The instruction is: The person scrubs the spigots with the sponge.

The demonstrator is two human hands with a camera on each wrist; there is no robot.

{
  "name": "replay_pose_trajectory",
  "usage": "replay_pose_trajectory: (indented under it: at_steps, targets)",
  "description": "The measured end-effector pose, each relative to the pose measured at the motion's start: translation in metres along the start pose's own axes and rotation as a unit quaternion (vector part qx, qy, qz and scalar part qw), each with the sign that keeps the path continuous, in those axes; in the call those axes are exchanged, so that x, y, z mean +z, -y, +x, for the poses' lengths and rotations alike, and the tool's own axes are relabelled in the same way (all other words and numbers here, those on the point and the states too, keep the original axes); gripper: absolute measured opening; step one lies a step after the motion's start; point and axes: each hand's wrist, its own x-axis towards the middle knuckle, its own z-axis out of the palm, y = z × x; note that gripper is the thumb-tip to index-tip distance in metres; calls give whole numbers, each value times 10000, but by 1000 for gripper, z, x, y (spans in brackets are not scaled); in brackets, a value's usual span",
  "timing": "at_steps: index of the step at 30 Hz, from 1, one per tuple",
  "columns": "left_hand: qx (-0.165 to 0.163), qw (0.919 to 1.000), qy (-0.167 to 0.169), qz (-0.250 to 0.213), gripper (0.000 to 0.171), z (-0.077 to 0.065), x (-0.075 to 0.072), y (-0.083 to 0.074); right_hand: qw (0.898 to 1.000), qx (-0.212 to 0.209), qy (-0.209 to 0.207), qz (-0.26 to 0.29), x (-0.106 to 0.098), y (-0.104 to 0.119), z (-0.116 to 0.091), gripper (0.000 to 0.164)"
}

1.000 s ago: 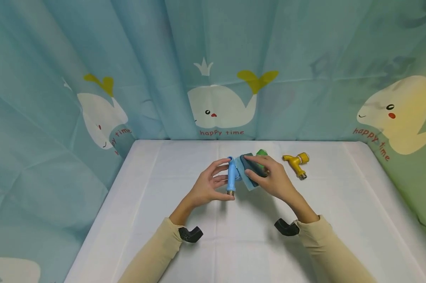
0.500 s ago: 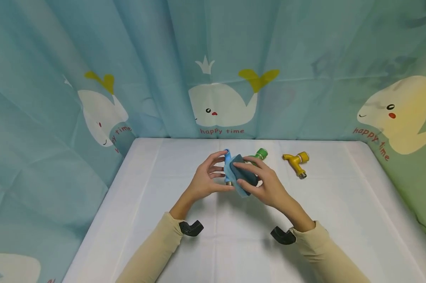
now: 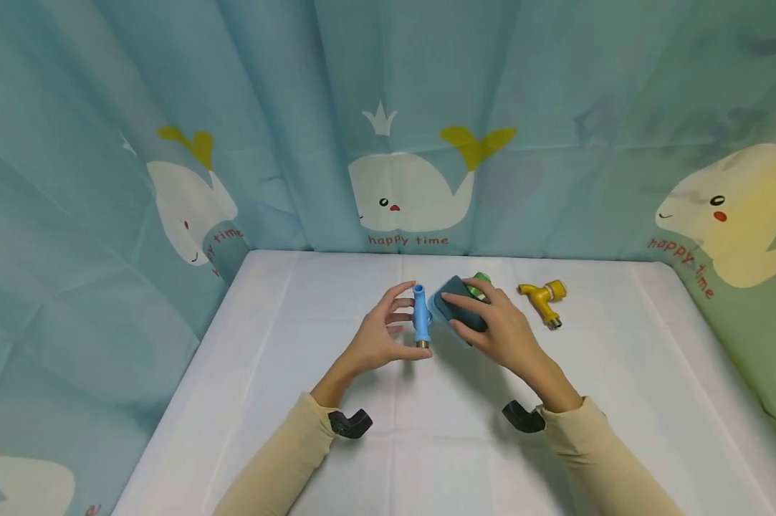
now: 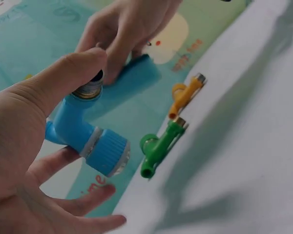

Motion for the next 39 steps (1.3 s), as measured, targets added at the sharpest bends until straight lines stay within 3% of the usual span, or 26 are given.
replay_pose_trajectory:
  at_steps: [3, 7, 9, 12, 14, 16, 19, 21, 25, 31, 35, 39]
  targets:
    - [-162, 9996, -125, -183, 112, 0, 1, 1, 9983, 145, -29, 561, -1, -2, -4, 47]
    - [-39, 9996, -165, -233, 109, 0, 2, 2, 9917, 65, 53, 1279, -2, 5, -3, 48]
    - [143, 9998, -140, -53, 108, 0, 3, 2, 9905, -31, 203, 1361, -3, 11, 0, 48]
    - [496, 9971, -242, 518, 107, 0, 5, 3, 9947, -12, 309, 976, -3, 19, 4, 46]
    - [729, 9924, -352, 922, 108, 0, 7, 3, 9970, 238, 279, 684, 0, 21, 6, 45]
    - [891, 9854, -487, 1364, 109, 0, 8, 3, 9948, 696, 203, 721, 3, 22, 7, 45]
    - [1054, 9753, -657, 1825, 110, 1, 10, 5, 9813, 1379, 251, 1319, 8, 22, 8, 44]
    - [1133, 9692, -749, 2055, 109, 2, 10, 5, 9723, 1603, 374, 1658, 10, 23, 9, 44]
    - [1221, 9596, -837, 2394, 111, 2, 8, 4, 9736, 1381, 770, 1647, 8, 22, 9, 42]
    - [1127, 9529, -797, 2700, 111, 3, 7, 0, 9808, 1118, 518, 1512, 10, 19, 12, 43]
    - [955, 9450, -938, 2983, 110, 4, 3, 0, 9827, 512, 984, 1482, 10, 18, 5, 42]
    - [1004, 9444, -811, 3025, 110, 3, 1, 2, 9888, 185, 827, 1227, 12, 18, 1, 42]
